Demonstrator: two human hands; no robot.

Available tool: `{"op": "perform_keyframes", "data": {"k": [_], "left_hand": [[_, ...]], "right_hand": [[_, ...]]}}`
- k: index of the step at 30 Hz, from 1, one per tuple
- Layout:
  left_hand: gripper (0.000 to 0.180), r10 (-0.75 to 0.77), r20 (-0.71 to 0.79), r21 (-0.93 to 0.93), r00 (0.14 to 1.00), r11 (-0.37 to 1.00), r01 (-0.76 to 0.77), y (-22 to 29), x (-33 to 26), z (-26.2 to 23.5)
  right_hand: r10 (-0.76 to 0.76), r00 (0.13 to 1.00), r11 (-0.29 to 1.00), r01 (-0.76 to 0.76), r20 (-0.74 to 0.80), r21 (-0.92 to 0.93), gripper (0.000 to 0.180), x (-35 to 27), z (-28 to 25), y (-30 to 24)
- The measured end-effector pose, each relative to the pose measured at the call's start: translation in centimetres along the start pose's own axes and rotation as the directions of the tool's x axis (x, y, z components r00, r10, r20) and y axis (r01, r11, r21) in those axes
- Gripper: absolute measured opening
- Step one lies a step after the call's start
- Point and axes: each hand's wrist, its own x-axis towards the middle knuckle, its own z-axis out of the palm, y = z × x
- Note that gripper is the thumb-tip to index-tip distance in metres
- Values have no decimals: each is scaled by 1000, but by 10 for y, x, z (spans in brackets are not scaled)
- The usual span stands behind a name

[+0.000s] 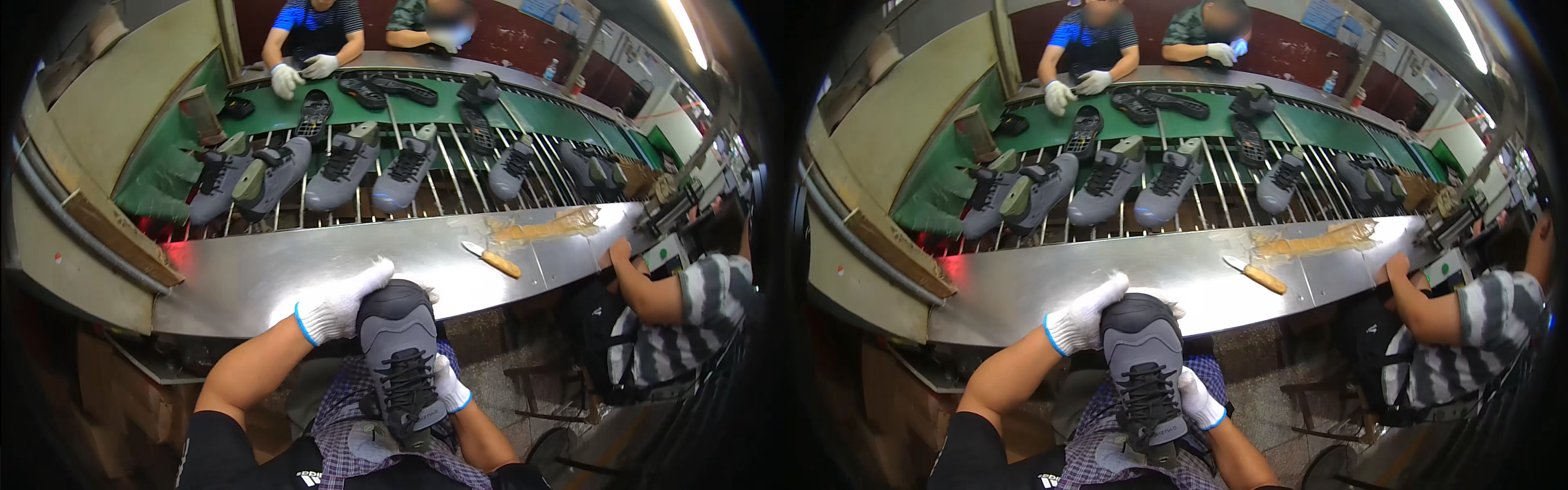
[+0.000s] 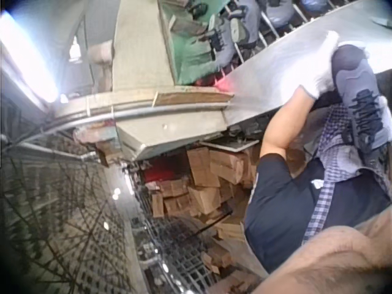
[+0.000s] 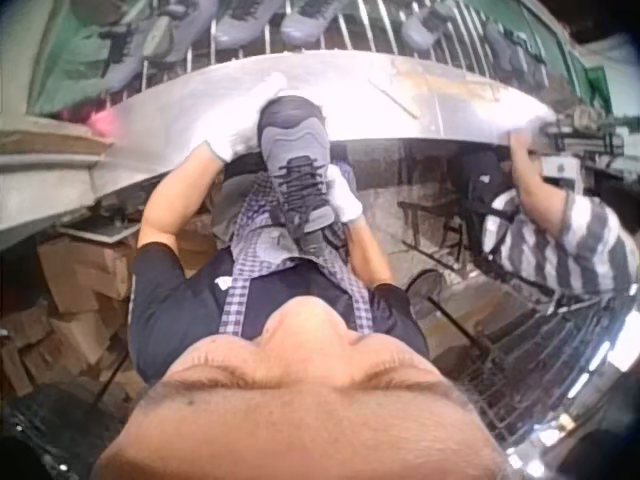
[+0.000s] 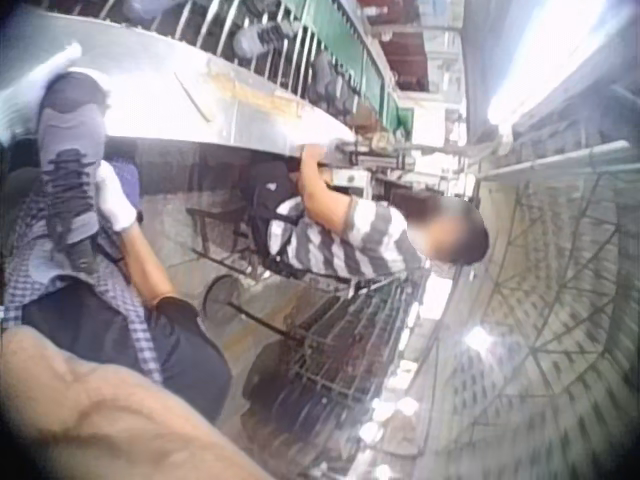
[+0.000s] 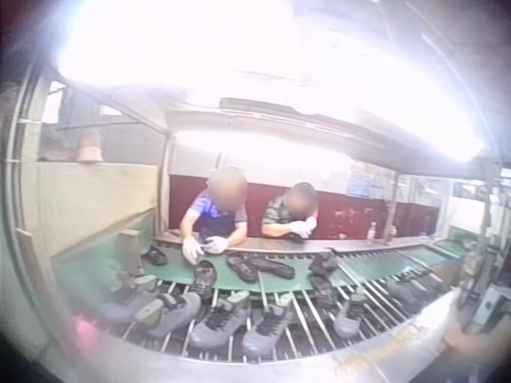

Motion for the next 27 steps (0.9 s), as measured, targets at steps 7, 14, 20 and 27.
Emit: {"op": "perform_keyframes", "data": {"k": [7,14,20,27], "left_hand": [[55,164,111,449,980,872,-197,1,-9,1],[54,237,119,419,964,869,-265,15,-29,9],[49,240,37,589,970,779,-215,18,-10,11],[44,415,-136,587,900,766,-264,32,21,-13]], "right_hand": [[133,989,989,-128,-63,70,114,-14,15,13],[203,978,975,-199,-44,95,122,3,24,7],[222,968,971,-208,-119,121,116,2,21,8],[114,958,934,-13,-265,356,77,27,20,-38]]}}
